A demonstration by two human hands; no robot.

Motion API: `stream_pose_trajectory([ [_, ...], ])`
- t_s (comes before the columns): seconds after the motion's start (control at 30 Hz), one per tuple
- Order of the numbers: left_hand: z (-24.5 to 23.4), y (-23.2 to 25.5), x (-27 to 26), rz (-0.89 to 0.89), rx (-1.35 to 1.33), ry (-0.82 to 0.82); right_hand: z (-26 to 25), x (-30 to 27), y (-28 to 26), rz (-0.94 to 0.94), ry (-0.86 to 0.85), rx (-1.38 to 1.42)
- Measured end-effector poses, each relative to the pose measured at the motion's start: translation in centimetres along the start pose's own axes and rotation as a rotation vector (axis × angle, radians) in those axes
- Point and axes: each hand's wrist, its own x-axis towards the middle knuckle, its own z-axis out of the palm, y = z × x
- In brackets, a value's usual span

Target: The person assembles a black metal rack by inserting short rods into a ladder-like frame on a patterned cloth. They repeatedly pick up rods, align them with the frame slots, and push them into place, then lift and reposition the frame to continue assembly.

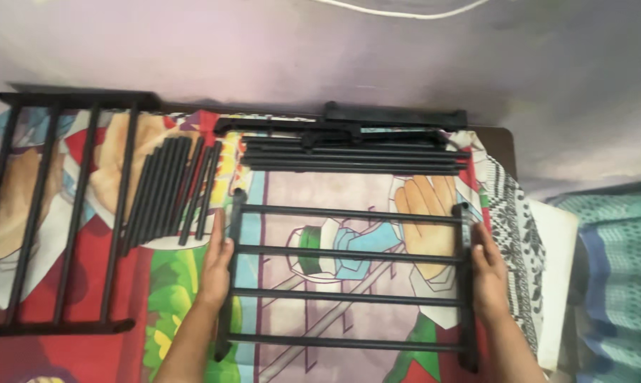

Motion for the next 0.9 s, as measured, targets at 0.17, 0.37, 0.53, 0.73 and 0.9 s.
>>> stream_pose_trajectory([
  [0.17, 0.3, 0.1, 0.7, -0.071, 0.015, -0.056, 1.0, 0.0, -0.8, -0.015, -0.035, -0.074],
  [0.37, 0.2, -0.4, 0.8, -0.025, -0.049, -0.068, 1.2, -0.2, -0.5, -0.003, -0.039, -0.064],
  [0.53, 0.2, -0.5, 0.6, -0.053, 0.003, -0.048, 1.3, 0.0, -0.5, -0.025, -0.051, -0.062],
  [0.73, -0.6, -0.3, -0.2, -0.01, -0.083, -0.013, 0.3, -1.0, -1.3, 0.107, -0.014, 0.204],
  [0.9, -0.9, -0.4, -3.5, -0.089, -0.033, -0.04, -1.0, -4.2, 0.0, 0.135, 0.0, 0.155],
])
